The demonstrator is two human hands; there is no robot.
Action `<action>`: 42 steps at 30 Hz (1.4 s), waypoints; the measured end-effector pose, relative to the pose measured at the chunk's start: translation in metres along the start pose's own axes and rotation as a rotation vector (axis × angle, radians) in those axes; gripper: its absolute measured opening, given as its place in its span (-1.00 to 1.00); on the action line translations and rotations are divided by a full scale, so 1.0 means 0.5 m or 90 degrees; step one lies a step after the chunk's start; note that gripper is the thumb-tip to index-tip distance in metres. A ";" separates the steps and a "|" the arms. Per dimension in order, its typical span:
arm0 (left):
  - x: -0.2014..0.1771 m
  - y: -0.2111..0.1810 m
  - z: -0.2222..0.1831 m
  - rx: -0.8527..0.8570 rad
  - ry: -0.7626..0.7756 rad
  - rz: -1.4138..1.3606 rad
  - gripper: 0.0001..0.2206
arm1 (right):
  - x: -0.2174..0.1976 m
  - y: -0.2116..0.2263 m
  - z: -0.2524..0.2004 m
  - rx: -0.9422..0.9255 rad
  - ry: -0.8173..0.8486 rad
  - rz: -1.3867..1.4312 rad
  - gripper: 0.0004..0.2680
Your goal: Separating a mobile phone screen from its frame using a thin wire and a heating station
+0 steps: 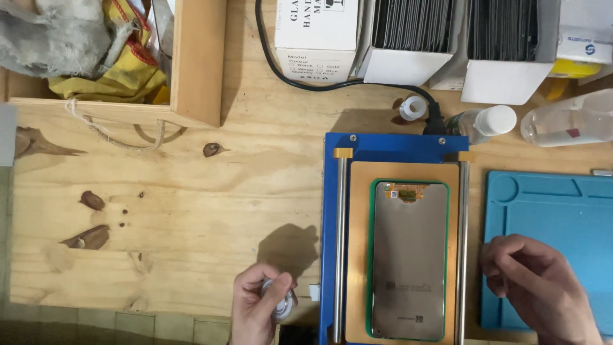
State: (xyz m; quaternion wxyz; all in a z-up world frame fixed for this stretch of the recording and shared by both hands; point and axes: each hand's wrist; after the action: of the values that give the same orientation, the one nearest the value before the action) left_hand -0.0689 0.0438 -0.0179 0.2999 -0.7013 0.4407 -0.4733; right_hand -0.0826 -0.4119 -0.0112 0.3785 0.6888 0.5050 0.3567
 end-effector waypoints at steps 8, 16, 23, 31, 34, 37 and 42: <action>-0.021 0.010 -0.018 -0.007 -0.065 0.024 -0.80 | 0.015 0.018 0.006 0.016 0.016 0.009 -0.92; -0.036 0.011 -0.028 -0.015 -0.087 0.040 -0.77 | 0.030 0.027 0.019 -0.034 0.091 0.033 -0.88; -0.053 0.016 -0.039 -0.002 -0.078 0.010 -0.83 | 0.021 0.020 0.026 0.014 0.070 0.004 -0.91; -0.066 0.009 -0.050 -0.011 -0.098 0.079 -0.80 | 0.030 0.027 0.040 -0.004 0.097 0.014 -0.91; -0.068 0.010 -0.055 -0.001 -0.102 0.073 -0.80 | 0.029 0.031 0.041 0.021 0.086 -0.003 -0.91; -0.078 0.019 -0.064 -0.022 -0.141 0.111 -0.76 | 0.031 0.031 0.041 0.050 0.065 -0.007 -0.93; -0.083 0.014 -0.071 -0.019 -0.148 0.113 -0.76 | 0.026 0.025 0.047 0.036 0.076 -0.014 -0.94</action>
State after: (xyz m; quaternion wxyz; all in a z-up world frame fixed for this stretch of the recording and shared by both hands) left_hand -0.1110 0.0780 -0.0270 0.3789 -0.7140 0.4703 -0.3541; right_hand -0.0538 -0.4057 -0.0096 0.3318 0.6712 0.5444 0.3784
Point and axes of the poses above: each hand's wrist, its own z-axis towards the middle knuckle, its own x-axis out of the palm, y = z × x, and after that the axes turned 1 degree about -z, right-handed
